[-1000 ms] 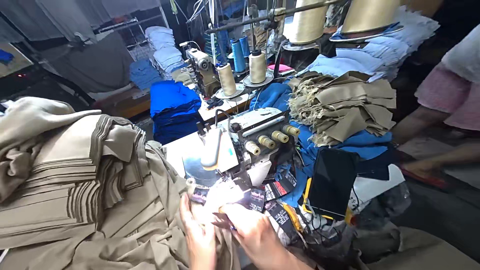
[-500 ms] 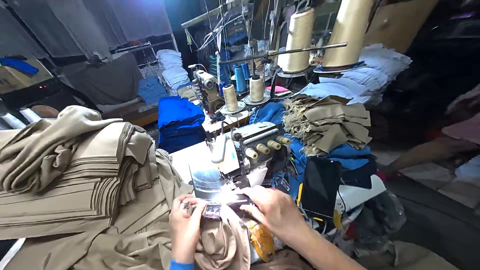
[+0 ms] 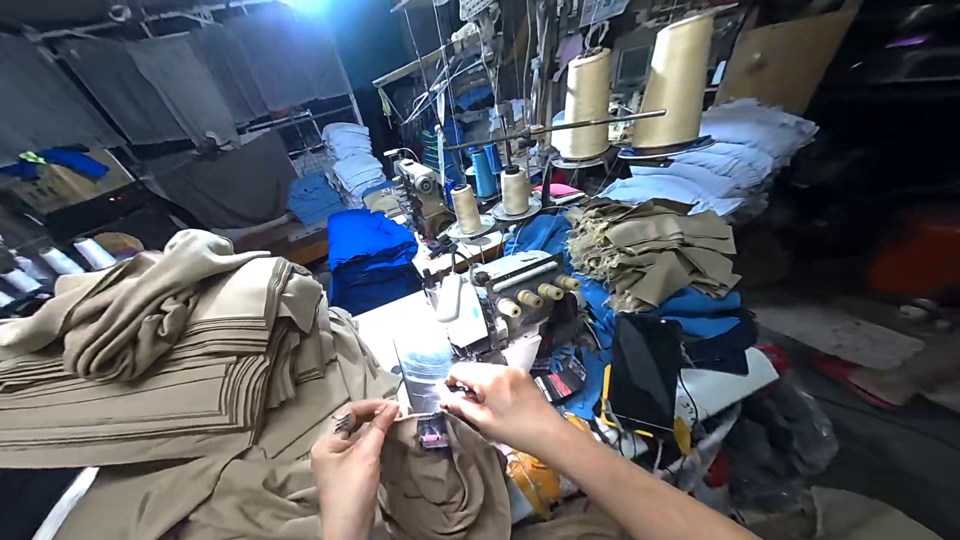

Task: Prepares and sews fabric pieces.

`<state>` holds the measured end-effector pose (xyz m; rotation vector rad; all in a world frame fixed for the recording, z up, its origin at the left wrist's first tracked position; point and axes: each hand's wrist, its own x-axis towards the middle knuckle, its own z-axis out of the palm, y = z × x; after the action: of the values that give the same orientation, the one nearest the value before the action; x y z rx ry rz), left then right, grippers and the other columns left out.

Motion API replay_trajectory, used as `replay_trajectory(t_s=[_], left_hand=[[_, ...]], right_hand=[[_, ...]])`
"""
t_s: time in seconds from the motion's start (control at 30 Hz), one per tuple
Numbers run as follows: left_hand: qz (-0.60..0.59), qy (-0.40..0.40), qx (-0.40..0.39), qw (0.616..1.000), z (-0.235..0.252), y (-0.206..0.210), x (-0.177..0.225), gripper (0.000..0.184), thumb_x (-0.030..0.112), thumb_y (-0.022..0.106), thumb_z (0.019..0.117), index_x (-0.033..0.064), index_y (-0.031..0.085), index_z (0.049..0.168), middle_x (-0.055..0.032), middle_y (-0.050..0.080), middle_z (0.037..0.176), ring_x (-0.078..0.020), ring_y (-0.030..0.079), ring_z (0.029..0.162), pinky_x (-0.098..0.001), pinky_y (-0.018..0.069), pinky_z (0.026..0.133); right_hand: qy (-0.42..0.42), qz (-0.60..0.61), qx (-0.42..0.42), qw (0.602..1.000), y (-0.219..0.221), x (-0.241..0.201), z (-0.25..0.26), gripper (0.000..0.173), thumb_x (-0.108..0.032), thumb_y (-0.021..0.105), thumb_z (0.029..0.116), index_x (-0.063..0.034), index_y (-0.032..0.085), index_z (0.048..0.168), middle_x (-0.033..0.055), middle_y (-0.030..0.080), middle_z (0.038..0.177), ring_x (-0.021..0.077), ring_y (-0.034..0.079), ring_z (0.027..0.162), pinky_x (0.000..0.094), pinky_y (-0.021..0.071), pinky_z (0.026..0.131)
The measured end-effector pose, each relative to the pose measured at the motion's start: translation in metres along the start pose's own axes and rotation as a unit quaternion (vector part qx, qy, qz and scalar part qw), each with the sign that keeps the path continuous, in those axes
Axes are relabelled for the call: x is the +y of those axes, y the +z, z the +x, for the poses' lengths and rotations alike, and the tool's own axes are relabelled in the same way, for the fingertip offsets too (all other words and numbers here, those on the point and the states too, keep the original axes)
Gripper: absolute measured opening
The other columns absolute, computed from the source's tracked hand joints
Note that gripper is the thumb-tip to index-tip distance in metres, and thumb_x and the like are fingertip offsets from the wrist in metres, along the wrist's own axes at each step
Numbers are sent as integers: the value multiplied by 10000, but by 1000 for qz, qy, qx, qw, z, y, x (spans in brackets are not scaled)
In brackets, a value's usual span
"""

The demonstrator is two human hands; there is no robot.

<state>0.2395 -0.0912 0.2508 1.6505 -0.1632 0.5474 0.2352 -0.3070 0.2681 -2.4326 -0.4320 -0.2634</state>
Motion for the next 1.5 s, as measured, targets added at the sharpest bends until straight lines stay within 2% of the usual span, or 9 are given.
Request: replay_trajectory(t_s=[0.17, 0.37, 0.43, 0.5, 0.57, 0.77, 0.93, 1.13, 1.5], left_hand=[[-5, 16, 21, 1000, 6, 2, 14, 259, -66, 795, 721, -17, 720, 964, -51, 733, 851, -120, 715, 789, -268, 618, 748], [26, 150, -20, 988, -4, 9, 24, 244, 16, 825, 729, 24, 734, 955, 5, 747, 879, -79, 723, 828, -243, 616, 808], [-14, 162, -45, 986, -9, 7, 30, 148, 18, 742, 852, 41, 725, 997, 27, 747, 887, -85, 722, 825, -255, 620, 807], [-47, 134, -56, 988, -10, 1, 33, 160, 82, 538, 1032, 29, 681, 1078, 29, 757, 900, -100, 738, 833, -280, 625, 814], [-29, 92, -57, 994, -5, -6, 25, 274, 171, 438, 1078, -2, 640, 1139, -3, 743, 989, -116, 720, 939, -300, 594, 903], [89, -91, -129, 983, 5, 14, -57, 516, 296, 635, 945, -52, 575, 1321, -185, 629, 1290, -233, 618, 1177, -411, 515, 1008], [78, -122, -1, 990, -16, 25, -57, 164, 145, 702, 955, -18, 688, 950, -27, 689, 789, -61, 654, 723, -276, 561, 728], [-3, -18, 14, 1000, -37, 2, -17, 43, -5, 612, 965, 8, 647, 944, 66, 664, 788, 32, 638, 741, -166, 564, 741], [-32, -35, 42, 998, -40, -3, 4, 65, -8, 630, 962, 20, 656, 909, 36, 682, 761, -13, 658, 697, -194, 584, 692]], right_hand=[[44, 61, -154, 985, -25, -28, 15, 425, -430, 665, 974, -98, 690, 1237, 144, 712, 1058, 323, 671, 1003, 573, 505, 915], [11, 62, -138, 988, -14, -37, 21, 341, -374, 587, 1024, -93, 709, 1174, 161, 717, 1037, 354, 677, 1013, 603, 497, 887], [13, 97, -70, 993, -13, -32, 13, 326, -366, 586, 1021, -86, 724, 1112, 142, 715, 965, 323, 683, 937, 579, 510, 846], [63, 169, 28, 983, -11, -19, 1, 330, -386, 618, 1002, -89, 740, 1074, 97, 724, 931, 249, 694, 882, 525, 545, 830], [125, 236, 115, 957, -5, 4, -15, 344, -419, 644, 983, -106, 710, 1110, 52, 728, 978, 170, 699, 916, 439, 571, 859], [193, 306, 110, 926, 56, 55, -80, 515, -297, 799, 853, -1, 601, 1226, 129, 685, 1146, 218, 665, 1082, 410, 550, 964], [160, 390, 109, 900, 62, 60, -93, 355, -59, 731, 842, 15, 609, 1167, 75, 664, 986, 123, 642, 831, 306, 560, 761], [122, 444, 138, 877, 33, 53, -91, 369, 15, 682, 866, -8, 555, 1212, 27, 663, 1031, 81, 657, 879, 254, 573, 770], [112, 429, 128, 887, 26, 39, -96, 386, 15, 686, 871, -4, 574, 1240, 50, 685, 1073, 99, 674, 927, 271, 581, 832]])
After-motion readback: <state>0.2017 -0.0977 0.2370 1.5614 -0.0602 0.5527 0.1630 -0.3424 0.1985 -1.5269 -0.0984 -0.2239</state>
